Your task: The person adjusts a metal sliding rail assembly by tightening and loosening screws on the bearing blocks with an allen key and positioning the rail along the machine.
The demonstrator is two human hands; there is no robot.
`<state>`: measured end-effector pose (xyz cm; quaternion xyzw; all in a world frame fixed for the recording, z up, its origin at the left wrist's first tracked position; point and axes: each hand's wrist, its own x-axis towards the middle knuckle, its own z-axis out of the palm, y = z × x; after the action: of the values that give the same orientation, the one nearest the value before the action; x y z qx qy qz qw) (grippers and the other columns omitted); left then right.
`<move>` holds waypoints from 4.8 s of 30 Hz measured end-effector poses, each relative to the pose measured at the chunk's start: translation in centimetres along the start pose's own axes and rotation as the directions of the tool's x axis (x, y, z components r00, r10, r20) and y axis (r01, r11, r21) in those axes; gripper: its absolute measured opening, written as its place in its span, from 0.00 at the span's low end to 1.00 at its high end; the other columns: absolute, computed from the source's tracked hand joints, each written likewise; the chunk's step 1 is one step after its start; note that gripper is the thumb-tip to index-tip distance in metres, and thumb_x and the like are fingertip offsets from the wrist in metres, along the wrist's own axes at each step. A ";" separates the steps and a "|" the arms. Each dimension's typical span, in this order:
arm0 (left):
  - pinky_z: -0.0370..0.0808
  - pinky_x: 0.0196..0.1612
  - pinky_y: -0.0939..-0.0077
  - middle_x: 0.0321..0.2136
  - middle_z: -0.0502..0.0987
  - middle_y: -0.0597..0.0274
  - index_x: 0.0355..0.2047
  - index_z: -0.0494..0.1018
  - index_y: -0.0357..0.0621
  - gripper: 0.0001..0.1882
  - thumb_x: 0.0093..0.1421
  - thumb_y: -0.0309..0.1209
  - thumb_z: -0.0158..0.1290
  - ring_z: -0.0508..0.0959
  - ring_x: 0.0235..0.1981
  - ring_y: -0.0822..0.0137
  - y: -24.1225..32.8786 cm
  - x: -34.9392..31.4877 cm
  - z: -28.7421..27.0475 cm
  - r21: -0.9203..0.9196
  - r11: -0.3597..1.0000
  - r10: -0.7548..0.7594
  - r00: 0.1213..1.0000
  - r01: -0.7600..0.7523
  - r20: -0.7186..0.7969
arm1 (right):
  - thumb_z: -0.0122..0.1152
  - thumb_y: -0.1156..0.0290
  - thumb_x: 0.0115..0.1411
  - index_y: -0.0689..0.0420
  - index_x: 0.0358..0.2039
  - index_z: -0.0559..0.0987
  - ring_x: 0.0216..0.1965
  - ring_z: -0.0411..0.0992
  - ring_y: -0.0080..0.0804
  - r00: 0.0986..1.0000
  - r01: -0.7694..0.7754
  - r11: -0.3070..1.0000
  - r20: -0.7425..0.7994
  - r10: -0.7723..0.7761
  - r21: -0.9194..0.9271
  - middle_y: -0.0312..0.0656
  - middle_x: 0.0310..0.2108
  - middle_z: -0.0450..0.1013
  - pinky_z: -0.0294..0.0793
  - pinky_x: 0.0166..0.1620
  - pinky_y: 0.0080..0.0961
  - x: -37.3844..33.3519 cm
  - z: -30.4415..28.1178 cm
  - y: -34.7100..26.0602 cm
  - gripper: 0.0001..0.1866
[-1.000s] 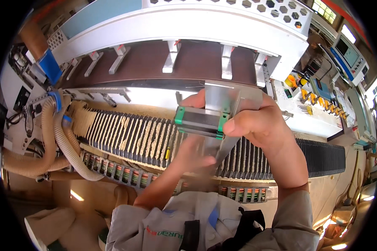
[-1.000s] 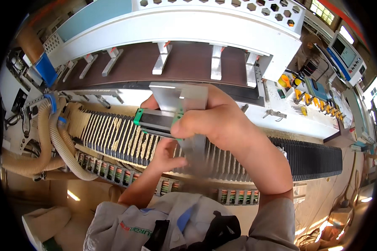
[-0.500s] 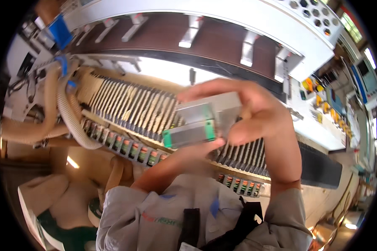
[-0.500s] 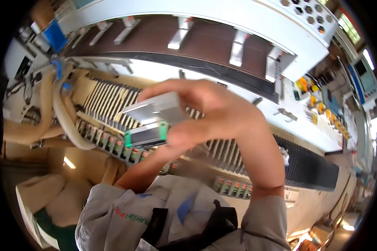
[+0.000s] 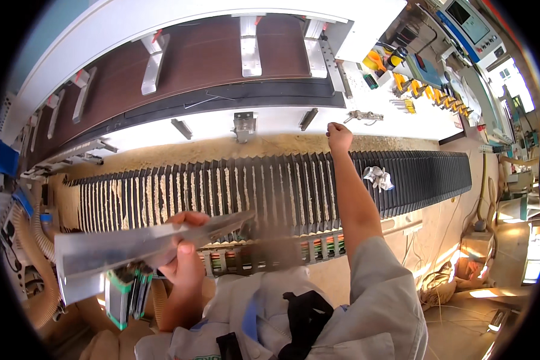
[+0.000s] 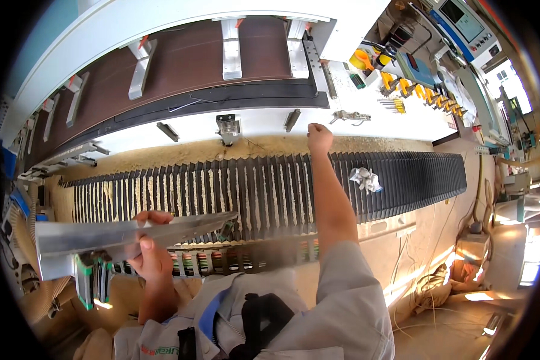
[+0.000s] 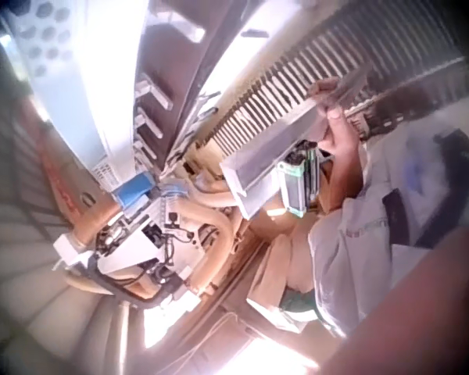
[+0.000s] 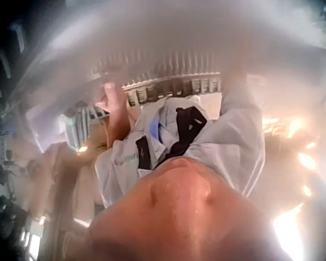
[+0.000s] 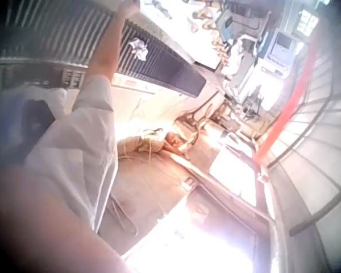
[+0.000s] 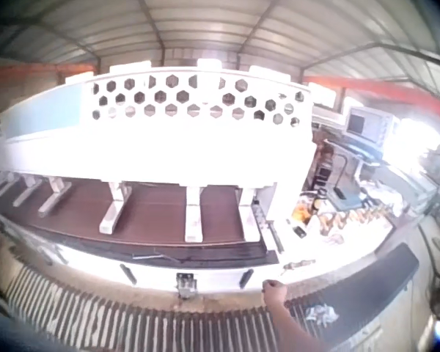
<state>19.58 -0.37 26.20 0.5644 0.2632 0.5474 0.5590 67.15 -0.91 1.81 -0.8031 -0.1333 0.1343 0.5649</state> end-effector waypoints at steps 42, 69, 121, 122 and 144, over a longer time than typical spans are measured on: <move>0.74 0.46 0.59 0.38 0.74 0.49 0.52 0.65 0.36 0.25 0.65 0.45 0.48 0.76 0.40 0.57 0.3 2.1 1.9 0.136 0.988 -0.071 0.997 0.071 0.000 | 0.51 0.65 0.63 0.61 0.41 0.74 0.40 0.74 0.52 0.971 0.093 0.763 -0.109 -0.211 -0.640 0.53 0.42 0.73 0.74 0.42 0.44 3.0 10.1 -0.2 0.13; 0.71 0.49 0.71 0.47 0.74 0.54 0.51 0.67 0.32 0.18 0.65 0.31 0.49 0.74 0.46 0.68 1.8 3.0 4.9 0.082 0.978 -0.207 0.952 0.194 0.226 | 0.63 0.76 0.53 0.57 0.34 0.76 0.30 0.74 0.40 0.422 0.684 0.582 0.413 -0.807 0.440 0.43 0.30 0.75 0.74 0.34 0.31 -29.3 -5.2 -31.7 0.08; 0.73 0.49 0.72 0.45 0.77 0.60 0.52 0.70 0.38 0.17 0.63 0.29 0.54 0.75 0.46 0.71 9.4 -1.9 2.5 -0.078 0.967 0.255 0.903 -0.243 0.347 | 0.68 0.74 0.48 0.57 0.35 0.80 0.28 0.71 0.38 0.019 0.887 0.072 0.119 -0.993 0.455 0.40 0.29 0.74 0.69 0.31 0.29 -39.1 -9.8 -35.9 0.12; 0.73 0.49 0.72 0.45 0.77 0.60 0.52 0.70 0.38 0.18 0.64 0.30 0.54 0.75 0.47 0.71 9.4 -1.9 2.5 -0.077 0.976 0.219 0.906 -0.206 0.361 | 0.68 0.74 0.48 0.57 0.35 0.80 0.28 0.71 0.38 0.015 0.887 0.068 0.119 -0.993 0.457 0.40 0.29 0.74 0.69 0.31 0.29 -39.1 -9.7 -35.9 0.12; 0.73 0.48 0.72 0.44 0.77 0.58 0.52 0.70 0.38 0.18 0.63 0.29 0.54 0.76 0.47 0.70 9.2 -1.7 2.1 0.015 0.957 0.263 0.892 -0.289 0.369 | 0.66 0.75 0.51 0.59 0.38 0.79 0.29 0.73 0.42 0.060 0.884 0.150 0.212 -0.976 0.442 0.44 0.33 0.73 0.73 0.33 0.31 -39.9 -9.3 -35.0 0.12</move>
<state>18.20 -4.80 34.60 0.7062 0.0914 0.4982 0.4947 31.30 -12.22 40.41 -0.4070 -0.7327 -0.0664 0.5413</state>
